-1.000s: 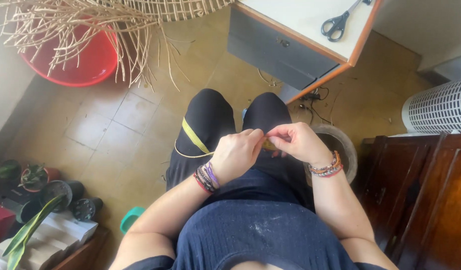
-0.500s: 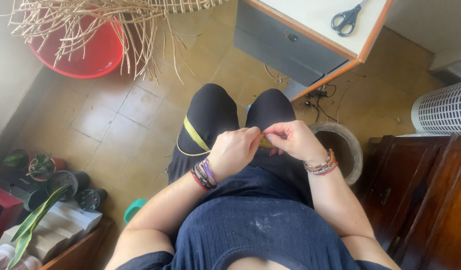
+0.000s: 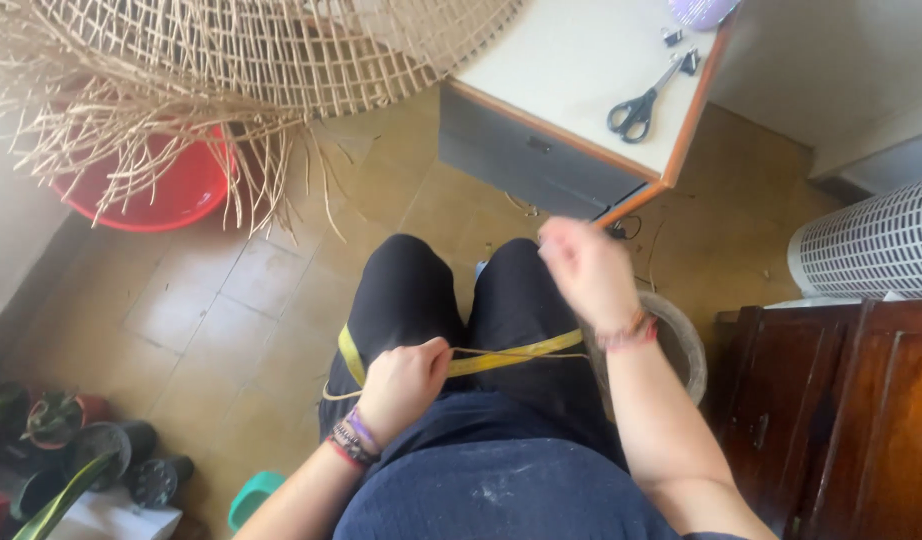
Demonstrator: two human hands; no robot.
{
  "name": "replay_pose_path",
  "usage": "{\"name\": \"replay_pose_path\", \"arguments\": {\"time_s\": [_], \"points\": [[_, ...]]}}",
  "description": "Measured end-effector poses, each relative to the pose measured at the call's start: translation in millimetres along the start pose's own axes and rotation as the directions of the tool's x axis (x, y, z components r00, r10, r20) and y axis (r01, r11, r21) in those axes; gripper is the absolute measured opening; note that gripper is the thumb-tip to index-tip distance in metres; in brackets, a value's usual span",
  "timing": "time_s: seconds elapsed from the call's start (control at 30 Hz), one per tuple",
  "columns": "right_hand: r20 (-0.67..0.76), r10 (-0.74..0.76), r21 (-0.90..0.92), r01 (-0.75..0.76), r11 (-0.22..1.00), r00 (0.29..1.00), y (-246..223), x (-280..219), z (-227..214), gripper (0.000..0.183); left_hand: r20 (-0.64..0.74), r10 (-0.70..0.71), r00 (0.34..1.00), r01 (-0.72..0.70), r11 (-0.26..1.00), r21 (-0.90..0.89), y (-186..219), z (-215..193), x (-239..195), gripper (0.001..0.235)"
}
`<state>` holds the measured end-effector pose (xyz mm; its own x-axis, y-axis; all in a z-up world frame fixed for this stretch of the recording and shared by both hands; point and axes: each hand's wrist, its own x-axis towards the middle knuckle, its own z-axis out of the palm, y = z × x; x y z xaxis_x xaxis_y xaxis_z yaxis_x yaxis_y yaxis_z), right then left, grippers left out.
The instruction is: The person measures a length of wicker strip using a yellow tape measure, then repeatedly cuts the strip into shorter pieces with scissors. The cut pieces are gathered and placed on the nearby table.
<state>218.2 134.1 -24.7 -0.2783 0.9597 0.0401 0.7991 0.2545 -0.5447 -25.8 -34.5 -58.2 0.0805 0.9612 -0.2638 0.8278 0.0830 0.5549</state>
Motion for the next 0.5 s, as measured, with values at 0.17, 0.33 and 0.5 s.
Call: {"name": "replay_pose_path", "arguments": {"time_s": [0.17,0.33,0.5], "points": [[-0.456,-0.099,-0.237,-0.013,0.971,0.884,129.8,140.0,9.5,0.023,-0.065,-0.032,0.997,0.03,0.999,-0.03,-21.8,5.6,3.0,0.03],[-0.357,0.228,-0.381,-0.363,0.85,0.906,155.6,211.6,22.6,0.041,-0.121,-0.053,0.991,0.048,0.998,-0.046,-24.8,-3.9,9.8,0.024],[-0.053,0.36,-0.437,-0.346,0.83,0.931,109.0,167.9,2.5,0.05,-0.199,0.025,0.98,-0.051,0.991,-0.126,-13.3,-20.9,21.7,0.022]]}}
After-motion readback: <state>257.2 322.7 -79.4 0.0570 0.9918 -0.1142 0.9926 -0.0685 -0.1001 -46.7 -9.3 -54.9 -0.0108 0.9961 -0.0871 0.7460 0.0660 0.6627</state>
